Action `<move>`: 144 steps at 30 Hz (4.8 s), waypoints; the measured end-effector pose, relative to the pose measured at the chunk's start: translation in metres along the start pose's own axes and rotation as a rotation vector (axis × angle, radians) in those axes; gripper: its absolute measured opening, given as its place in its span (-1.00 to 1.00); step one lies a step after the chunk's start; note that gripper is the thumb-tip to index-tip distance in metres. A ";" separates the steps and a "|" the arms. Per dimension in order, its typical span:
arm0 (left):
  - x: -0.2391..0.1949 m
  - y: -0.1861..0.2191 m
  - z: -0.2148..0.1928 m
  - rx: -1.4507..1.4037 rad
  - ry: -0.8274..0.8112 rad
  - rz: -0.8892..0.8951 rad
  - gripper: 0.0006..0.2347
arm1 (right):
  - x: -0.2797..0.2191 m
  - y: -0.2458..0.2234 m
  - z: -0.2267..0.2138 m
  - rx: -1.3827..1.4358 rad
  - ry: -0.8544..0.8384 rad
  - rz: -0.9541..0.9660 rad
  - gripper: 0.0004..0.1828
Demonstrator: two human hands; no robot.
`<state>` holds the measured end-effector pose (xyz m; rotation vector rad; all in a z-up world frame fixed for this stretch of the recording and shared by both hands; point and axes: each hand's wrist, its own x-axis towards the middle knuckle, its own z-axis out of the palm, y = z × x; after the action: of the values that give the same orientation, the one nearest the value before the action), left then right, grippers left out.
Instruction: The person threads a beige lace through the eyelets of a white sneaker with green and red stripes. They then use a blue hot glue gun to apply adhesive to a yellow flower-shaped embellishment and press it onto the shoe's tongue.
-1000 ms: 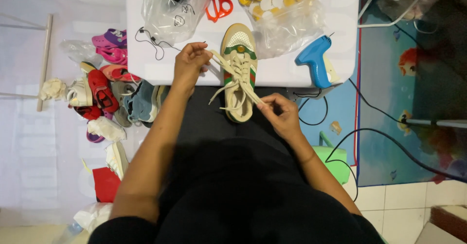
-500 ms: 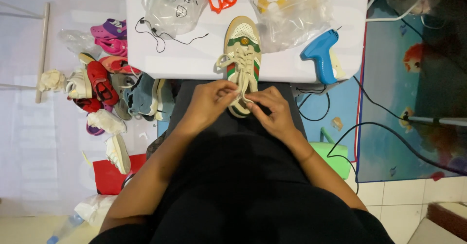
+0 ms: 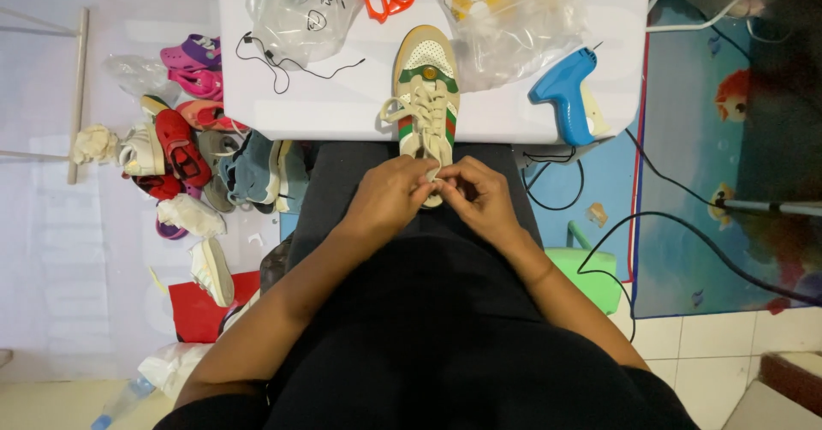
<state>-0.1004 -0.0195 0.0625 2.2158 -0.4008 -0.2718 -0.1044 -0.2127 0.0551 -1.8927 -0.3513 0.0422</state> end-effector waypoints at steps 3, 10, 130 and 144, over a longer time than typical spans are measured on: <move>0.004 0.000 0.001 -0.002 -0.012 -0.009 -0.73 | -0.001 0.012 0.004 -0.015 0.036 0.022 -0.87; -0.006 -0.004 0.010 0.236 -0.010 0.087 -0.68 | 0.001 -0.008 0.001 0.010 0.003 0.010 -0.85; 0.146 -0.006 0.053 0.723 0.138 0.202 -0.35 | 0.111 0.145 -0.071 -0.455 -0.053 0.002 -0.51; 0.143 -0.016 0.050 0.601 0.208 0.265 -0.59 | 0.102 0.147 -0.064 -0.538 -0.161 0.139 -0.31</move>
<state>0.0183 -0.0995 0.0108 2.6967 -0.7246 0.2567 0.0387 -0.2891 -0.0442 -2.4539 -0.3634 0.2124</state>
